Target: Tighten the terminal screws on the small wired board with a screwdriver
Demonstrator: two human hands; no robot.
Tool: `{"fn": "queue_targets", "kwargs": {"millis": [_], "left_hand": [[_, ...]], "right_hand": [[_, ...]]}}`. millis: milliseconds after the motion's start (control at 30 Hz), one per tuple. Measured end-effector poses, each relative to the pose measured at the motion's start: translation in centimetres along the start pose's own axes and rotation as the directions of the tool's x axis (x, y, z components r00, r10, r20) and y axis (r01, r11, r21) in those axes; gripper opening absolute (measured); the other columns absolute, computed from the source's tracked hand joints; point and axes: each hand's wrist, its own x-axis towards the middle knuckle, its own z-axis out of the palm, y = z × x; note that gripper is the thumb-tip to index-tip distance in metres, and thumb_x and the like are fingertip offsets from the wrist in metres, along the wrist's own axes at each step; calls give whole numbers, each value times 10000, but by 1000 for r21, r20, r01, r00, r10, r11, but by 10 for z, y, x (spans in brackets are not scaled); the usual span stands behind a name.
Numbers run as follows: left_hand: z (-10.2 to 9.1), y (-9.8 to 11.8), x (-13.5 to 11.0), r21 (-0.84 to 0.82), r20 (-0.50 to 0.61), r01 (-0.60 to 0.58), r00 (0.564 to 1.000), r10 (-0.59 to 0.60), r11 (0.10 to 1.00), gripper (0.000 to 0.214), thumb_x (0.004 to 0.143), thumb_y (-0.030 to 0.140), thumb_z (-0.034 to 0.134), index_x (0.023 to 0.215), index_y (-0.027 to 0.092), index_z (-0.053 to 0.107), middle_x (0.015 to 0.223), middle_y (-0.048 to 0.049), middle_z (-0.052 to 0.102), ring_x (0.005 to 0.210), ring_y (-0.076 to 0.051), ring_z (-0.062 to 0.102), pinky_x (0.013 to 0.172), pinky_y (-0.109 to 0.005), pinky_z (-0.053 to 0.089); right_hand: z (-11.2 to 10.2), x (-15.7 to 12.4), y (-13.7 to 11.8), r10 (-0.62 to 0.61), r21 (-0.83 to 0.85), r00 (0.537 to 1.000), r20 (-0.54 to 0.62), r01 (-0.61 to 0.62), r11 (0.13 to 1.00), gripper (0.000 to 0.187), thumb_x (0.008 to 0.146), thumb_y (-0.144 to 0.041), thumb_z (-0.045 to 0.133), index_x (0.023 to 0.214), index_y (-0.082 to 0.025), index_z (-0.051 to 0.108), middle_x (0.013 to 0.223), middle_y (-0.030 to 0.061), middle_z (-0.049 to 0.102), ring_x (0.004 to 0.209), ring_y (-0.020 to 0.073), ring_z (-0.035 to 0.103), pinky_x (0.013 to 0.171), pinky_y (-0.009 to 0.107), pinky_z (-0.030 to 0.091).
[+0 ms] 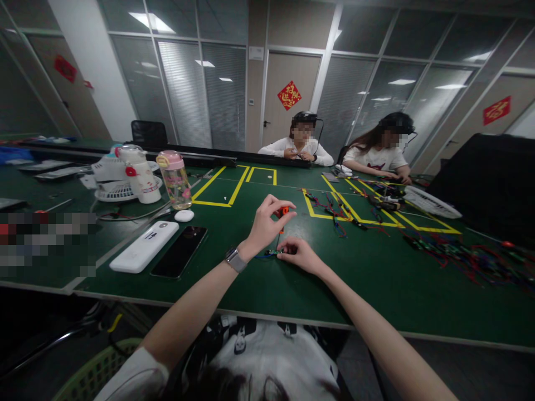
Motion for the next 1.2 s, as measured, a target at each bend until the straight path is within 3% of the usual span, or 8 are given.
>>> {"fn": "queue_targets", "kwargs": {"millis": [200, 300, 500, 700, 833, 1033, 1100, 1200], "left_hand": [[0, -1, 0, -133, 131, 8, 991, 9, 991, 302, 991, 234, 402, 1184, 222, 634, 1131, -74, 612, 961, -165, 641, 848, -295, 522], [2, -1, 1, -169, 136, 37, 991, -14, 985, 267, 966, 252, 471, 1168, 206, 639, 1055, -67, 631, 856, -146, 658, 765, -263, 540], [1, 2, 1, 36, 2, -22, 1000, 22, 999, 106, 842, 223, 678, 944, 209, 702, 833, -11, 550, 766, -135, 561, 709, -253, 501], [-2, 1, 1, -24, 92, -37, 995, 39, 999, 280, 977, 195, 427, 1158, 222, 639, 1097, -62, 616, 1012, -170, 601, 889, -305, 482], [-2, -1, 3, -83, 108, 13, 994, -4, 996, 236, 951, 205, 495, 1128, 203, 651, 983, -48, 633, 820, -139, 633, 740, -253, 511], [-3, 0, 2, 162, -7, -87, 996, 89, 983, 86, 852, 223, 675, 933, 202, 692, 801, -2, 526, 727, -133, 530, 693, -260, 478], [-4, 0, 1, 172, 17, -119, 993, 118, 978, 126, 895, 235, 620, 1000, 203, 681, 860, -18, 555, 792, -146, 555, 752, -283, 485], [-5, -1, 2, 39, 82, -123, 989, 119, 992, 238, 976, 189, 450, 1110, 199, 647, 1044, -60, 616, 948, -162, 606, 856, -306, 485]], "right_hand": [[0, 0, 0, -5, -11, 1000, 4, 5, 1000, 136, 738, -225, 718, 856, -159, 713, 677, -27, 531, 600, 107, 456, 586, 238, 381], [0, 0, 1, -12, -17, 1000, 2, 12, 1000, 130, 745, -229, 712, 857, -162, 715, 690, -22, 534, 605, 107, 458, 588, 238, 383], [0, 0, -1, 4, -9, 1000, -5, -4, 1000, 139, 736, -212, 708, 864, -159, 719, 682, -25, 524, 598, 107, 450, 583, 241, 376], [0, 1, 1, 14, -6, 1000, 8, -14, 1000, 167, 722, -204, 717, 882, -156, 720, 700, -20, 532, 615, 109, 462, 593, 241, 380], [0, 1, 1, 21, -9, 1000, 8, -21, 1000, 166, 719, -187, 718, 881, -148, 724, 709, -16, 529, 621, 110, 462, 598, 243, 383], [0, 0, 1, 13, -24, 1000, 1, -13, 1000, 155, 716, -174, 726, 870, -161, 731, 707, -17, 533, 628, 112, 468, 605, 241, 385], [1, 0, 1, 13, -22, 1000, -1, -13, 1000, 152, 716, -176, 729, 867, -157, 732, 703, -17, 529, 628, 111, 466, 606, 241, 382], [1, 0, 2, 16, -14, 1000, 2, -16, 1000, 150, 720, -174, 725, 868, -148, 732, 705, -15, 528, 628, 112, 466, 607, 243, 379]]}}
